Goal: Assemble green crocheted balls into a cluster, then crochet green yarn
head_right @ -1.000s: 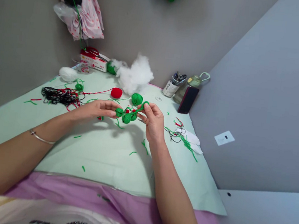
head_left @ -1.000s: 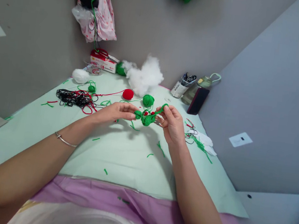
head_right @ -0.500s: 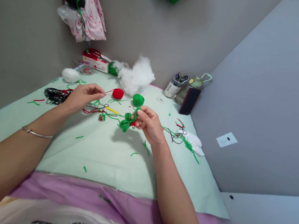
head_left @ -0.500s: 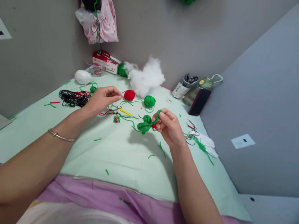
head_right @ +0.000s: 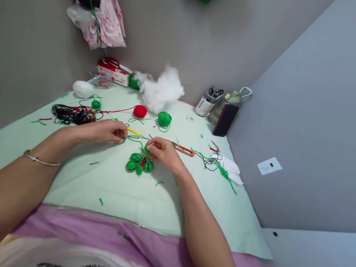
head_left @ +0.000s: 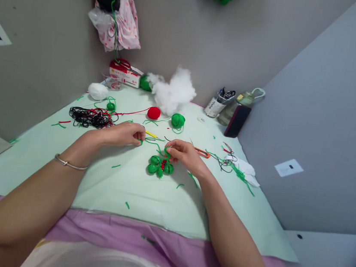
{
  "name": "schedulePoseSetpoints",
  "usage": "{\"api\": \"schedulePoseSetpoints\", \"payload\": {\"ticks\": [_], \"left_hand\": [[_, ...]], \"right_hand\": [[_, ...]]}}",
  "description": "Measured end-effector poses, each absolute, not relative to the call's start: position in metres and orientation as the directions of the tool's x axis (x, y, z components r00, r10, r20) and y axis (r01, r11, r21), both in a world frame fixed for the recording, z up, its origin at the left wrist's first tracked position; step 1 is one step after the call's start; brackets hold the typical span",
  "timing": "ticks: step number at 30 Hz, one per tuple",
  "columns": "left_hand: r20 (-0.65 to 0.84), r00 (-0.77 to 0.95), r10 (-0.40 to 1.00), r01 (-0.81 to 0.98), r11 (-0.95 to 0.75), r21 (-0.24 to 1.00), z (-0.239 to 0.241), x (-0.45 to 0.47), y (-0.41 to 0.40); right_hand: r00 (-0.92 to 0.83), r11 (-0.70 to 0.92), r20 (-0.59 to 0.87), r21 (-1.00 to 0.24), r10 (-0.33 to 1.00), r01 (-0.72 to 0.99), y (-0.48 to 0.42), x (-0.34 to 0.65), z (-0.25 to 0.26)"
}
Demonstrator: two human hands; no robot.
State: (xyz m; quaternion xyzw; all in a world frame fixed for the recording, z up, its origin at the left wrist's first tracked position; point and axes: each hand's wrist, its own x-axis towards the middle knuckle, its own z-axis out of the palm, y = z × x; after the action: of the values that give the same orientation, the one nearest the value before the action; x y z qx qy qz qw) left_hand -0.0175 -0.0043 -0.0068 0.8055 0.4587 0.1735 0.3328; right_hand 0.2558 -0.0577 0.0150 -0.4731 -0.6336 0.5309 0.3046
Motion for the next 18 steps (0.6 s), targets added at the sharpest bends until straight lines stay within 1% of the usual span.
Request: {"api": "schedulePoseSetpoints", "payload": {"ticks": [3,6,9,11,13,16,18], "left_hand": [[-0.003,0.515,0.857,0.63,-0.376,0.68,-0.008,-0.019,-0.003],[0.066,0.486,0.871,0.641,-0.407,0.65,-0.007,-0.017,-0.001],[0.177,0.392,0.903,0.591,-0.394,0.704,0.001,-0.012,-0.003],[0.237,0.314,0.92,0.515,-0.374,0.771,0.009,-0.006,-0.007],[0.259,0.275,0.926,0.396,-0.354,0.847,0.017,0.003,-0.015],[0.223,0.338,0.914,0.181,-0.296,0.938,0.024,0.019,-0.027],[0.184,0.411,0.893,0.064,-0.229,0.971,0.024,0.029,-0.035]], "right_hand": [[-0.42,-0.015,-0.136,-0.96,0.897,0.28,-0.059,0.255,0.014],[-0.453,0.0,-0.139,-0.956,0.881,0.294,-0.059,0.255,0.013],[-0.388,0.058,-0.083,-0.939,0.918,0.339,-0.057,0.255,0.013],[-0.305,0.127,0.007,-0.919,0.952,0.374,-0.057,0.254,0.014],[-0.238,0.195,0.108,-0.903,0.965,0.383,-0.058,0.252,0.016],[-0.251,0.268,0.196,-0.917,0.948,0.296,-0.064,0.246,0.018],[-0.319,0.262,0.189,-0.943,0.929,0.203,-0.068,0.242,0.019]]}}
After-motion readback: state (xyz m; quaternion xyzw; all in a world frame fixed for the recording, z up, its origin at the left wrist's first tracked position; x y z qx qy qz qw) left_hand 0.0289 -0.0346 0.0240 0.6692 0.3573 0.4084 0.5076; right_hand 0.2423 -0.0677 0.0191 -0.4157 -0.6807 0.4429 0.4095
